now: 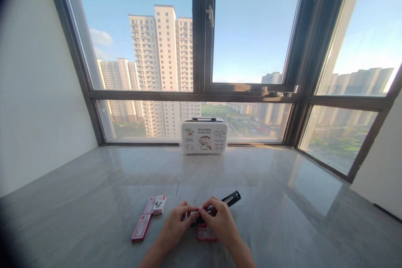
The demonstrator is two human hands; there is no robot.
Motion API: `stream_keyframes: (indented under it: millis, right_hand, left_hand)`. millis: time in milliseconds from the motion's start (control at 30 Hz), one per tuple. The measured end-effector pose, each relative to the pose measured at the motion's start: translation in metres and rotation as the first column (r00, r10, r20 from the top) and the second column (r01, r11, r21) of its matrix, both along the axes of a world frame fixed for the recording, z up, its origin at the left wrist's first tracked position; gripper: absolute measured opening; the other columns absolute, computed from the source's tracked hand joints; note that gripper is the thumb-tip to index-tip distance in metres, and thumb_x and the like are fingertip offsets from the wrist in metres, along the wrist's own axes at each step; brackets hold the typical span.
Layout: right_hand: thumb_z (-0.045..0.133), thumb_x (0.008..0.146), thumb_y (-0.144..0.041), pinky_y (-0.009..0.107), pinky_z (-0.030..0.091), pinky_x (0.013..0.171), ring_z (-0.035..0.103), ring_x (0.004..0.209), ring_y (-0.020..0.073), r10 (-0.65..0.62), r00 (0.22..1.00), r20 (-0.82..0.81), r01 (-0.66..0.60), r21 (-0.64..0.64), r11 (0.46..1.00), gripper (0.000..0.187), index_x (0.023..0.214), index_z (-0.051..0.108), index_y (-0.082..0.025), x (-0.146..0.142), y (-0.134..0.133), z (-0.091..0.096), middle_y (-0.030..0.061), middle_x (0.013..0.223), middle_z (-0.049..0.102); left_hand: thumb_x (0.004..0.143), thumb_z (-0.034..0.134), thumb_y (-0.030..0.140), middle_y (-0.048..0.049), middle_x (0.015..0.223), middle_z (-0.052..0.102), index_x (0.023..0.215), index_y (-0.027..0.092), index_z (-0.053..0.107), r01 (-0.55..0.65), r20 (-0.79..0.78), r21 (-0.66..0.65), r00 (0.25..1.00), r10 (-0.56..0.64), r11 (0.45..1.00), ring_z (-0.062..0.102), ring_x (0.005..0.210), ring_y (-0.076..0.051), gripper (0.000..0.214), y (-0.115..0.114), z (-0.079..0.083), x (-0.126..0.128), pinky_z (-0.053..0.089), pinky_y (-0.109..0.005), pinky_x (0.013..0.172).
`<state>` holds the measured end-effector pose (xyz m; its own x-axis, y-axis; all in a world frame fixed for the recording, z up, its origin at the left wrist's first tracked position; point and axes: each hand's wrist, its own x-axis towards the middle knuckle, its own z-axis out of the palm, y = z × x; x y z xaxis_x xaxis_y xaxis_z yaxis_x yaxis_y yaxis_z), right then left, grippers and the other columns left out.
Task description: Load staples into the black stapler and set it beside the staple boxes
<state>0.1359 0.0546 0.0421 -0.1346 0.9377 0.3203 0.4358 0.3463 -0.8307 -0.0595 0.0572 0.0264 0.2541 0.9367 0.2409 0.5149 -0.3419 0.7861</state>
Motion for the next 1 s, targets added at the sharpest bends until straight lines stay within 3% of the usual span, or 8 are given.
stream_keyframes:
  millis: [167,500,767,900,1000]
  right_hand:
    - [0.064,0.088,-0.039,0.024,0.043,0.063,0.059,0.069,0.0154,0.081,0.997,0.008,-0.08,-0.063,0.995,0.027,0.109,0.071,-0.023,0.006,0.003,0.001,-0.001,0.087,0.072]
    - [0.059,0.089,-0.026,0.025,0.044,0.074,0.063,0.08,0.0167,0.154,0.978,0.144,-0.154,-0.015,0.988,0.018,0.096,0.075,-0.023,0.003,0.001,0.012,0.0018,0.095,0.069]
    - [0.059,0.089,-0.027,0.024,0.042,0.076,0.063,0.084,0.0174,0.027,0.964,0.265,-0.026,-0.01,1.0,0.021,0.1,0.077,-0.026,0.004,-0.004,0.005,0.0026,0.094,0.066]
    - [0.059,0.089,-0.029,0.025,0.04,0.072,0.062,0.077,0.0181,-0.114,0.946,0.304,0.116,0.011,0.993,0.017,0.094,0.075,-0.024,0.006,-0.006,0.0,0.0017,0.085,0.068]
    - [0.057,0.091,-0.031,0.025,0.039,0.069,0.062,0.075,0.018,-0.079,0.943,0.324,0.09,-0.017,0.996,0.018,0.09,0.074,-0.025,0.004,-0.012,0.003,0.0007,0.082,0.07]
  left_hand:
    - [0.089,0.059,0.054,0.0009,0.086,0.062,0.104,0.026,0.074,-0.017,0.024,0.002,1.0,0.017,1.0,0.051,0.071,-0.014,0.035,0.004,-0.007,0.001,0.038,-0.023,0.064]
    - [0.087,0.061,0.05,0.0016,0.081,0.063,0.089,0.022,0.069,-0.057,0.013,0.03,0.998,0.056,0.998,0.053,0.067,-0.013,0.029,0.003,-0.009,0.004,0.039,-0.023,0.063]
    - [0.086,0.062,0.047,0.0018,0.082,0.062,0.093,0.024,0.069,-0.058,-0.027,0.03,0.998,0.059,0.998,0.053,0.068,-0.014,0.026,0.0,-0.004,0.005,0.038,-0.024,0.064]
    - [0.081,0.068,0.043,0.0004,0.091,0.064,0.096,0.025,0.071,-0.066,-0.061,0.042,0.996,0.068,0.997,0.057,0.077,-0.016,0.023,0.0,-0.004,0.004,0.04,-0.025,0.07]
    - [0.08,0.069,0.041,-0.0005,0.094,0.065,0.094,0.026,0.072,-0.063,-0.077,0.059,0.995,0.067,0.996,0.06,0.086,-0.019,0.021,0.0,-0.003,0.004,0.041,-0.025,0.075]
